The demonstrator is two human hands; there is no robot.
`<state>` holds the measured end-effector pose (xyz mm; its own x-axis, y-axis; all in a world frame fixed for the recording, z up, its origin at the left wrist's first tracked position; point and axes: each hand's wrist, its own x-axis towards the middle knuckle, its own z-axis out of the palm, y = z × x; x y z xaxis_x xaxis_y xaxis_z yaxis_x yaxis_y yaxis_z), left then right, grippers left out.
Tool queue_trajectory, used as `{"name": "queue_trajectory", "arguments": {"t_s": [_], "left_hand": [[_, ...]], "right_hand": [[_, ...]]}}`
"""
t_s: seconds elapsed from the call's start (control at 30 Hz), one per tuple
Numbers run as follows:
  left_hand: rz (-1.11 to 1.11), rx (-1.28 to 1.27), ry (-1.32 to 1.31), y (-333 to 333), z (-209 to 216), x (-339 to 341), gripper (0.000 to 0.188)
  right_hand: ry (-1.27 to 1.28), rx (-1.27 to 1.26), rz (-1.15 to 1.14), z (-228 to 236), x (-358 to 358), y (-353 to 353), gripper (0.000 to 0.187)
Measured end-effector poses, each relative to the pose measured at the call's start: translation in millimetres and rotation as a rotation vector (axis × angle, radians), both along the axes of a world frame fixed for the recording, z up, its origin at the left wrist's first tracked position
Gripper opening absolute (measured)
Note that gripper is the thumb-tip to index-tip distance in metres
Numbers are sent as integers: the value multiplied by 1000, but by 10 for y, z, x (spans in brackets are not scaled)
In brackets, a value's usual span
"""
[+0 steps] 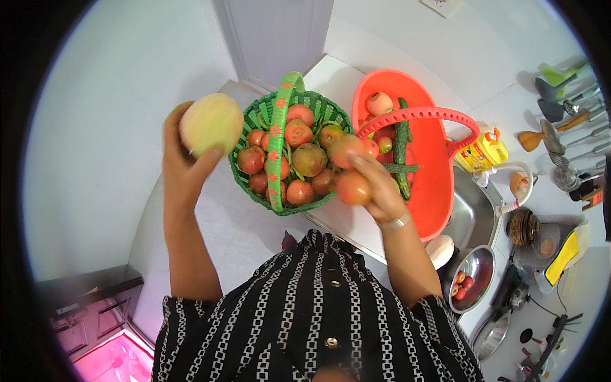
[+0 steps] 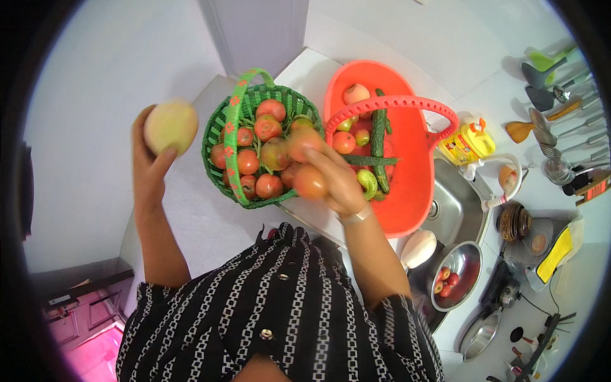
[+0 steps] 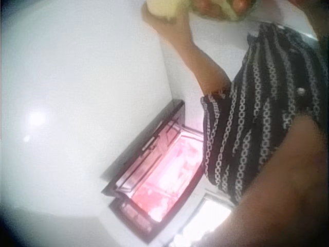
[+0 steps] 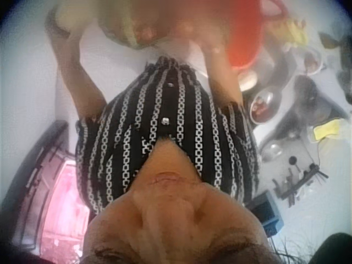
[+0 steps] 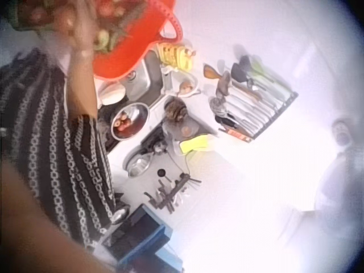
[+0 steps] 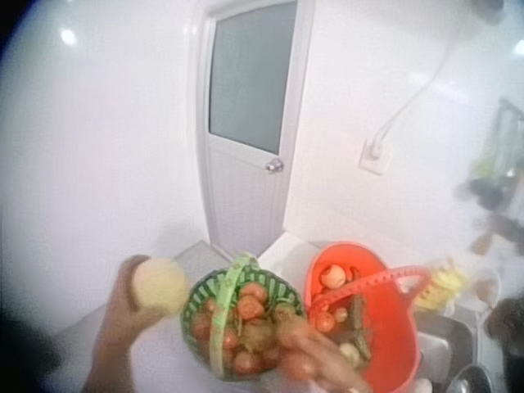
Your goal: The person sorts tomatoes, cucumbers, apples, and green beans between baskets, then washes a metal bowl in a sink with a sponge before exiting the room through a door while carrying a basket.
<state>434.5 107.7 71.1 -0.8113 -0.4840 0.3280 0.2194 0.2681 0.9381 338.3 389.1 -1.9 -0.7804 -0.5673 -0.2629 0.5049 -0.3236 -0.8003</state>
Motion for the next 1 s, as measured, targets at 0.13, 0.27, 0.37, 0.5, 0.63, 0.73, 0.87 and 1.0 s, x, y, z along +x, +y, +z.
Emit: {"name": "queue_trajectory", "arguments": {"t_s": [0.13, 0.27, 0.37, 0.5, 0.63, 0.73, 0.87, 1.0], "left_hand": [[124, -226, -283, -302, -923, -546, 70], [57, -245, -288, -219, -1293, -571, 40], [-51, 112, -271, 22, -923, -514, 19], [250, -26, -37, 423, -393, -484, 13], [-227, -204, 208, 1229, 26, -744, 12], [-772, -294, -308, 1989, -166, -1252, 22], [-566, -895, -538, 2579, -1447, -1974, 40], [-386, -709, -821, 2625, -2191, -2561, 40]], "right_hand": [[108, 188, 19, -126, -110, -823, 52], [406, 281, -42, -373, -95, -709, 54], [460, 493, -91, -344, -344, 94, 36], [317, 662, -458, -1030, -922, 930, 29], [668, 913, -426, -1796, -1495, 970, 37], [894, 1067, -241, -1817, -1728, 759, 44], [1135, 1371, 78, -2340, -2021, 708, 49], [972, 1482, 558, -1854, -2012, 776, 48]]}}
